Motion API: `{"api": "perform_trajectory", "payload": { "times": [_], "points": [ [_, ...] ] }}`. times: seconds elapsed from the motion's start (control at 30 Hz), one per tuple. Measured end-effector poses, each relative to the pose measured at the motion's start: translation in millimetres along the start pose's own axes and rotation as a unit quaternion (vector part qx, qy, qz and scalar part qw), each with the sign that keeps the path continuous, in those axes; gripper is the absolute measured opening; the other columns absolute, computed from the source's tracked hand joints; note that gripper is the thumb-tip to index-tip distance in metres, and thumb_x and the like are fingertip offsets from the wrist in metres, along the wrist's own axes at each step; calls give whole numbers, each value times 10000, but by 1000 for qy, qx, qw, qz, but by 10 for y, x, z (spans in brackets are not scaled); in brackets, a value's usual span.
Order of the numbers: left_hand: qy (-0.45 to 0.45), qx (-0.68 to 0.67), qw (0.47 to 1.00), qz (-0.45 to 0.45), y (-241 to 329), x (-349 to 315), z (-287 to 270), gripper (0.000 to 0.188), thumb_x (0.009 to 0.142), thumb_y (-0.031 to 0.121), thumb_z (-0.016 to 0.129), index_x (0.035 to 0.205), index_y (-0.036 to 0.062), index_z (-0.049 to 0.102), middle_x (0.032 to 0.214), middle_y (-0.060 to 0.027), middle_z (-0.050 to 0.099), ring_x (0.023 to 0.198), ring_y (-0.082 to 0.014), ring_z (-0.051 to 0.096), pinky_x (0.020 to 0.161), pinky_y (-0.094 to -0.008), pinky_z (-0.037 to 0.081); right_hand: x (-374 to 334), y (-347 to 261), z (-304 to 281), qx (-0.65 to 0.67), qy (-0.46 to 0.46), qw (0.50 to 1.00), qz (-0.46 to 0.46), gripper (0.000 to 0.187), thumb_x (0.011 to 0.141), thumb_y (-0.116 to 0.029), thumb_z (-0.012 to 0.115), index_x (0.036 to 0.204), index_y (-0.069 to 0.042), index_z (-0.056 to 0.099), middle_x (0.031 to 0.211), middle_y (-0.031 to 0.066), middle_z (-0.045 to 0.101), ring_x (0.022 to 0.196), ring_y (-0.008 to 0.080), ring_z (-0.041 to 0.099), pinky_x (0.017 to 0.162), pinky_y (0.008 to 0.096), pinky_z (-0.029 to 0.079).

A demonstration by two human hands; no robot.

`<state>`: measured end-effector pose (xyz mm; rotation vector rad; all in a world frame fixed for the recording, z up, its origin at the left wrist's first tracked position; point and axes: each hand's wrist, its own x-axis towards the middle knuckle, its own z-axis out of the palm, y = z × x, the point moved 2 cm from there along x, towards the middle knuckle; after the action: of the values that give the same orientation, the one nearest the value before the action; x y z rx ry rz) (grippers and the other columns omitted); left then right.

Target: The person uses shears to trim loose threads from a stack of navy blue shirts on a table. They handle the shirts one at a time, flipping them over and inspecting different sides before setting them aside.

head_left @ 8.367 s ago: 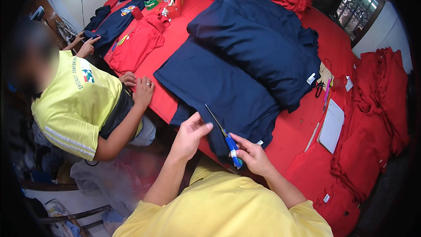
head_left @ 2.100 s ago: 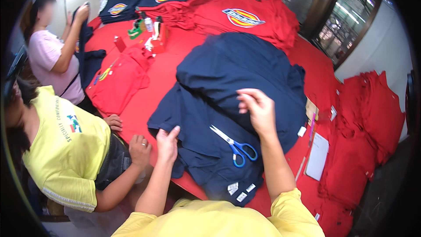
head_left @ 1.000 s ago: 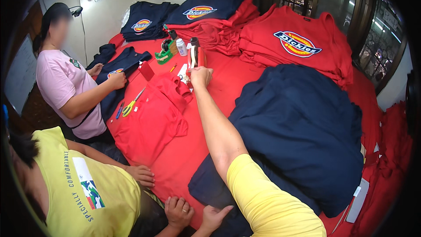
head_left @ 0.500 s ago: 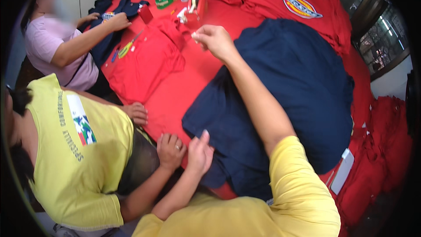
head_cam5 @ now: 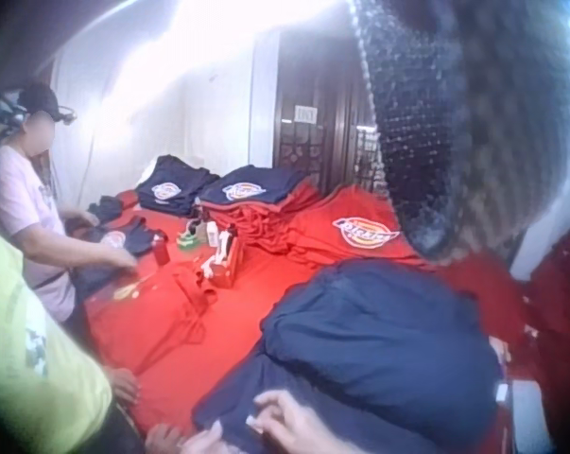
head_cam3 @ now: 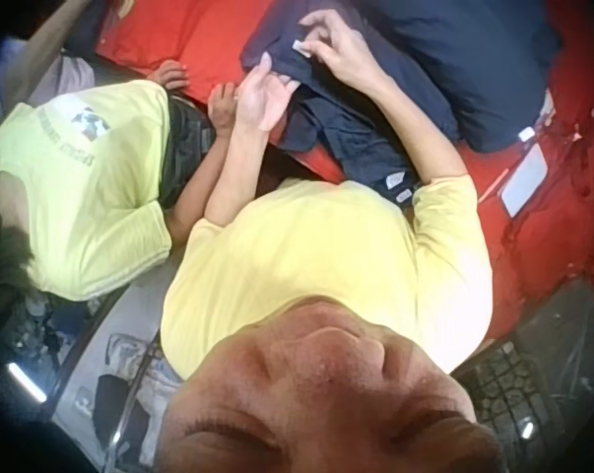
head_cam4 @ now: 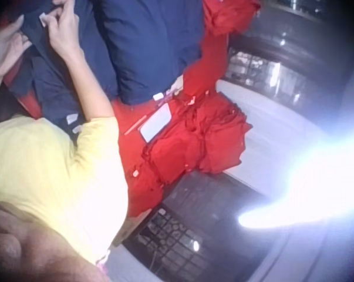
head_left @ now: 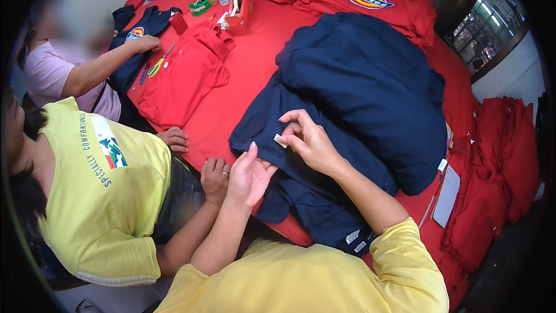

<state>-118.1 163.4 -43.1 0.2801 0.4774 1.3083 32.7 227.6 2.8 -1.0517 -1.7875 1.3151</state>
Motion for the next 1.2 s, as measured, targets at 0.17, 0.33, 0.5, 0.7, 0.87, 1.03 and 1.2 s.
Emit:
{"api": "perform_trajectory", "payload": {
  "times": [0.17,0.33,0.5,0.7,0.87,1.03,1.2],
  "points": [
    [28,1,1000,0,-79,6,-177,298,989,243,473,1170,12,526,1250,-129,549,1183,-239,516,1034,-400,370,53,67,105,-95,3,992,-87,261,873,-99,620,1043,3,450,754,177,628,706,311,644,636,381,483],
    [58,26,997,39,-71,-53,56,199,966,185,529,1070,22,577,1101,-95,610,1072,-193,568,969,-372,417,67,93,93,-286,8,956,-65,357,824,-195,694,992,6,452,755,231,629,746,414,636,630,450,496],
    [123,77,988,60,-149,120,-124,133,932,113,582,996,-1,603,984,-75,631,913,-163,620,856,-335,502,-13,279,206,-250,4,960,-127,380,810,-202,708,1000,1,449,757,231,627,759,427,626,646,458,504],
    [137,58,988,47,-215,141,-193,131,931,123,586,979,2,602,937,-62,618,850,-144,615,797,-296,520,-166,260,225,-140,4,981,-133,391,846,-124,670,1120,-28,408,701,110,504,608,235,516,595,351,440],
    [139,52,989,24,-301,127,-167,239,962,220,545,1072,9,571,1022,-74,626,938,-180,620,849,-338,506,-378,205,-23,-74,-45,995,-52,732,814,-137,700,1414,-104,283,854,105,562,758,179,559,704,322,475],
    [60,-26,998,11,-331,29,-67,574,966,436,467,1332,-2,412,1326,-131,502,1228,-246,481,1074,-396,344,-1476,-44,-664,-286,81,955,14,702,767,-281,734,1354,-70,411,1016,185,596,948,341,595,836,425,480],
    [59,-13,997,47,-649,9,-189,650,942,483,486,1379,19,356,1395,-130,427,1310,-269,388,1125,-424,252,-2638,425,-903,-489,145,838,195,668,765,-170,720,1343,-45,407,1083,190,519,1036,350,529,848,437,465]
  ]
}}
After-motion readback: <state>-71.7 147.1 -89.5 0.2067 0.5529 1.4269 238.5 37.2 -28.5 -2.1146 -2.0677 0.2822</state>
